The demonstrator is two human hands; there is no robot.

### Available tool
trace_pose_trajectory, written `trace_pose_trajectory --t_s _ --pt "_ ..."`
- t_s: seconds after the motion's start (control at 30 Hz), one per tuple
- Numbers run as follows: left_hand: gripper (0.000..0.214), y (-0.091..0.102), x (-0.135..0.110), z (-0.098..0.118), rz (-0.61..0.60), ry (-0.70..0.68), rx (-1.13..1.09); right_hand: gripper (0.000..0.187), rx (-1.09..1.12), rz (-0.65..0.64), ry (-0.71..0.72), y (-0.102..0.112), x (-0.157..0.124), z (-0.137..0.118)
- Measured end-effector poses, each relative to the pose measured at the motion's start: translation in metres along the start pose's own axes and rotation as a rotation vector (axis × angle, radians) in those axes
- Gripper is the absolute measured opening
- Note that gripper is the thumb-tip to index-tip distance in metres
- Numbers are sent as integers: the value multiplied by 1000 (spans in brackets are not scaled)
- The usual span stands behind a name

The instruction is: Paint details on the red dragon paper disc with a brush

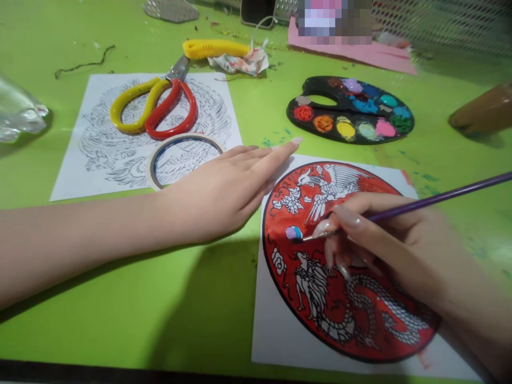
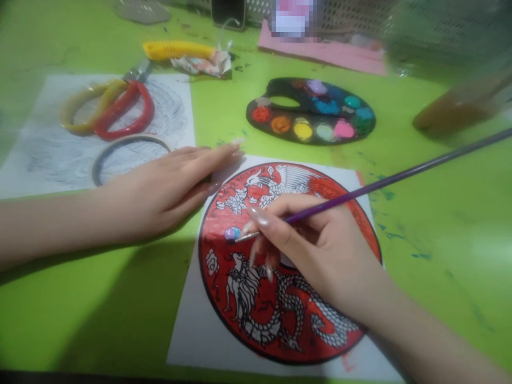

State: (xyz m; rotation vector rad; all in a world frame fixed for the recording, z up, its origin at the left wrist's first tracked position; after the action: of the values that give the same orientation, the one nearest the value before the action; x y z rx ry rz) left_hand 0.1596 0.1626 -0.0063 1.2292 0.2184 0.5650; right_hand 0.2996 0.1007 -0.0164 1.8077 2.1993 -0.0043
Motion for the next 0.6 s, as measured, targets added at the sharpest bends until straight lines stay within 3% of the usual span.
trace_pose_trajectory --t_s 0.43,0.6 --pt "50 3 -2 3 47 -45 40 18 121 22 -31 6 -3 8" --pt "50 4 -3 3 60 -44 48 20 43 54 -17 12 -5 8"
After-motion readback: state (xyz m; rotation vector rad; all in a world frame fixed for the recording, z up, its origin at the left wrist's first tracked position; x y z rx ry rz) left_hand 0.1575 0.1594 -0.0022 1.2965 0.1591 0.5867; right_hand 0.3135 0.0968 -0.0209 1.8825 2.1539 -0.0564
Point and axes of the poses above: each hand's wrist, its own x-axis towards the middle knuckle, its own y-axis out of the back of the hand, z = x × y, the point moved 8 cm from there along x, towards the middle knuckle, and after that the axes turned 2 degrees about -y, right-handed, at the moved point
